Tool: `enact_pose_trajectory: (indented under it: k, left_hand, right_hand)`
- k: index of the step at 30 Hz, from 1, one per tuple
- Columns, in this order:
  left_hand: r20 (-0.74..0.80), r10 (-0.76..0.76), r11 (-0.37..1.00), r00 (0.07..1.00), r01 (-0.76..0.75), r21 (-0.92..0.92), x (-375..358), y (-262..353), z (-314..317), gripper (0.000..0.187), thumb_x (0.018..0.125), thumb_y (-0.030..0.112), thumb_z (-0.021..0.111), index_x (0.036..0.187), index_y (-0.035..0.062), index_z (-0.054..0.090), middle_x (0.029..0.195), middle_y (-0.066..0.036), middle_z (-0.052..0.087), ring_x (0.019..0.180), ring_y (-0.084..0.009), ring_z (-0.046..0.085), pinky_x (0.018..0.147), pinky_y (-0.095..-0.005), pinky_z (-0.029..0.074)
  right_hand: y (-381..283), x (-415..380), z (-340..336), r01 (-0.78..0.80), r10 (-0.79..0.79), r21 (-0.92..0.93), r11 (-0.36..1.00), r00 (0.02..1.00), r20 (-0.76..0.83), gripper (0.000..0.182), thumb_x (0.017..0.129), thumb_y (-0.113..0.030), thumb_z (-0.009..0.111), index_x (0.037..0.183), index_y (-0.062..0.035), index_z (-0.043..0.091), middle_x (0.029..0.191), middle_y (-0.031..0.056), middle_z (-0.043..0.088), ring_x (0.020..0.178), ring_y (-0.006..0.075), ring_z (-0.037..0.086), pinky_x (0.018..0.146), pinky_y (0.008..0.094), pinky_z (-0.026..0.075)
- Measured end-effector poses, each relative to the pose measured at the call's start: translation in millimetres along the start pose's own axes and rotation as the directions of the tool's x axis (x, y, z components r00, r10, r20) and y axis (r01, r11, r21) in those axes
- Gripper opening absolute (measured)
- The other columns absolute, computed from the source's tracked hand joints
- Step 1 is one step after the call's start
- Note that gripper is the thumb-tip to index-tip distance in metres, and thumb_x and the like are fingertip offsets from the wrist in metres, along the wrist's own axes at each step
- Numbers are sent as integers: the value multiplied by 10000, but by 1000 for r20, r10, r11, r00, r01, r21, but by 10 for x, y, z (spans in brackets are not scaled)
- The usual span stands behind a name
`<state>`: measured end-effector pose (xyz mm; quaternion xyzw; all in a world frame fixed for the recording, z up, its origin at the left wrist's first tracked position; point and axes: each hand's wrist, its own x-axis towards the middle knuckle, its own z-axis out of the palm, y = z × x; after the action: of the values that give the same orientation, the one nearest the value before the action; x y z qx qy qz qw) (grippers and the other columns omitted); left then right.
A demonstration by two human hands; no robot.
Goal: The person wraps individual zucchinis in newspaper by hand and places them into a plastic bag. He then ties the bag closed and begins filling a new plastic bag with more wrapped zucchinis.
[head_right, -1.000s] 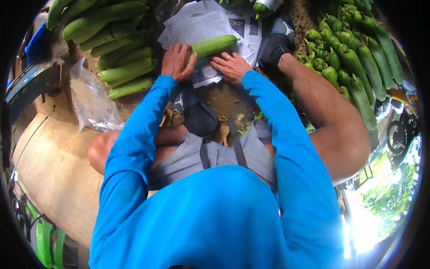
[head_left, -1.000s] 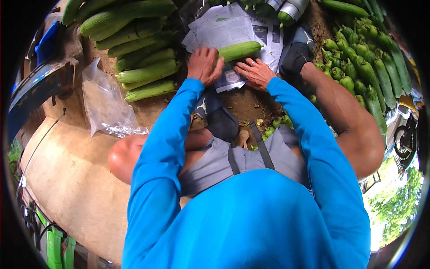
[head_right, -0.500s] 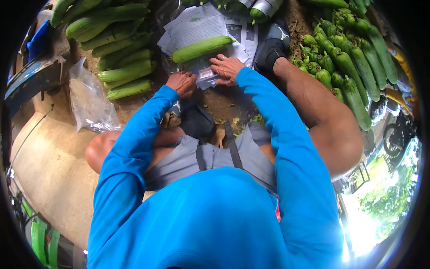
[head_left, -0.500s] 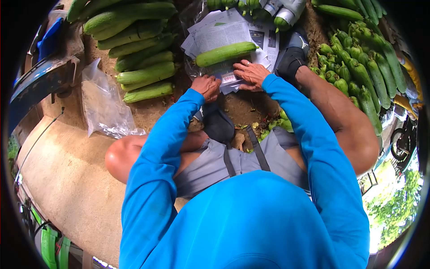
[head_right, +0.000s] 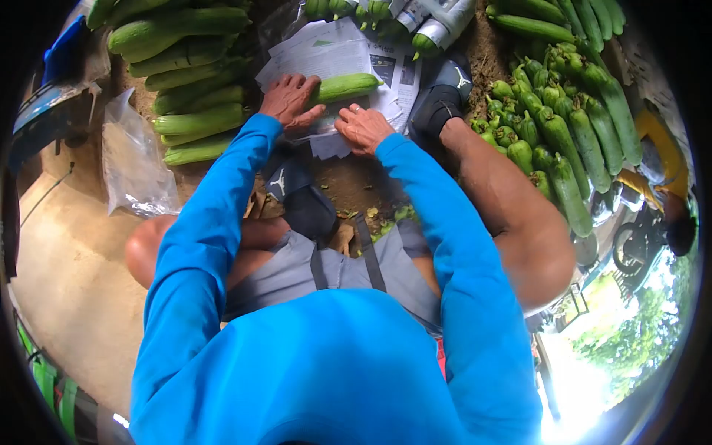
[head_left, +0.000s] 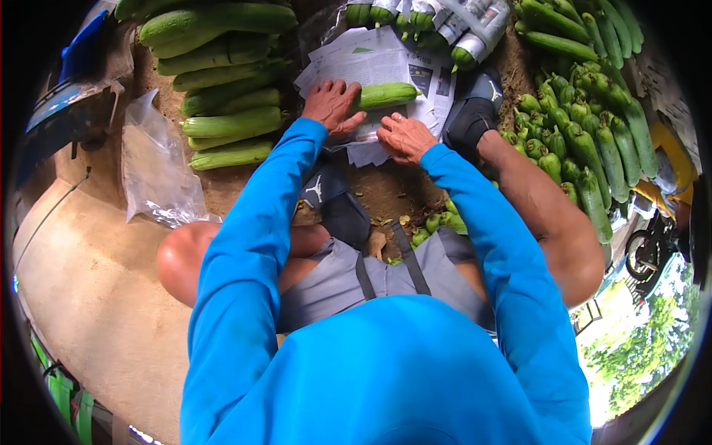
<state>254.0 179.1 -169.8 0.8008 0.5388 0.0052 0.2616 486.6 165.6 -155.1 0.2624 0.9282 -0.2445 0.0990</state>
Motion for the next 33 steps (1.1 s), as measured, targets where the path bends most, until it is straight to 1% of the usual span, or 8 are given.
enact_pose_trajectory:
  k: [3,11,19,21,24,25,27,33]
  left_hand:
    - [51,5,1000,999,-7,30,136,-42,142,612,794,460,666,1252,96,486,1139,-204,551,1075,-420,516,900,-509,425]
    - [110,122,937,986,-77,-341,111,22,170,588,752,415,686,1162,27,522,1075,-241,571,1005,-423,526,884,-495,435]
    - [56,94,956,994,-75,-282,-1,-69,362,558,779,421,675,1171,41,564,1056,-203,589,969,-394,552,871,-497,455]
    - [183,-34,856,983,123,-503,83,-177,301,493,810,416,645,1124,37,617,1013,-199,602,919,-388,579,850,-490,472]
    - [50,-292,737,955,259,-624,-6,-214,58,336,841,311,623,1031,34,635,963,-189,605,873,-393,584,811,-490,480]
    - [43,-310,734,950,268,-624,-60,-177,-10,336,841,311,623,1031,34,635,963,-189,605,873,-393,584,811,-490,480]
    - [-436,-243,923,867,69,-378,-162,-52,-92,222,829,194,609,1000,53,621,950,-173,596,887,-390,575,790,-477,476]
    - [-307,-90,994,948,65,-90,-260,471,207,550,735,251,663,1219,36,513,1181,-160,518,1137,-353,484,978,-496,384]
  right_hand:
    - [-56,-9,-6,-51,50,13,999,996,69,482,634,-218,841,1016,-92,575,1103,88,528,1077,286,543,799,406,544]
    - [-28,-14,37,-32,17,-44,999,953,-302,254,724,-194,721,937,-129,599,1181,82,503,1138,297,485,851,432,435]
    - [74,39,97,-8,7,-1,1000,935,-354,220,755,-202,696,946,-128,615,1155,81,523,1130,294,498,851,433,424]
    - [175,159,30,-76,102,87,993,934,-342,224,763,-221,696,953,-127,624,1113,49,554,1095,273,526,843,444,428]
    - [319,339,-75,-107,143,143,984,952,-271,216,804,-259,686,962,-121,634,1020,47,607,991,291,580,792,443,454]
    - [363,428,-104,-128,165,175,976,962,-217,214,821,-271,681,967,-120,638,992,55,620,959,303,594,776,444,467]
    - [496,564,-149,-85,124,217,972,976,-176,240,861,-315,656,981,-108,639,951,95,625,921,346,608,766,455,488]
    - [794,810,-34,-152,222,448,881,969,-106,314,879,-372,618,973,-73,615,902,147,636,882,392,621,773,494,495]
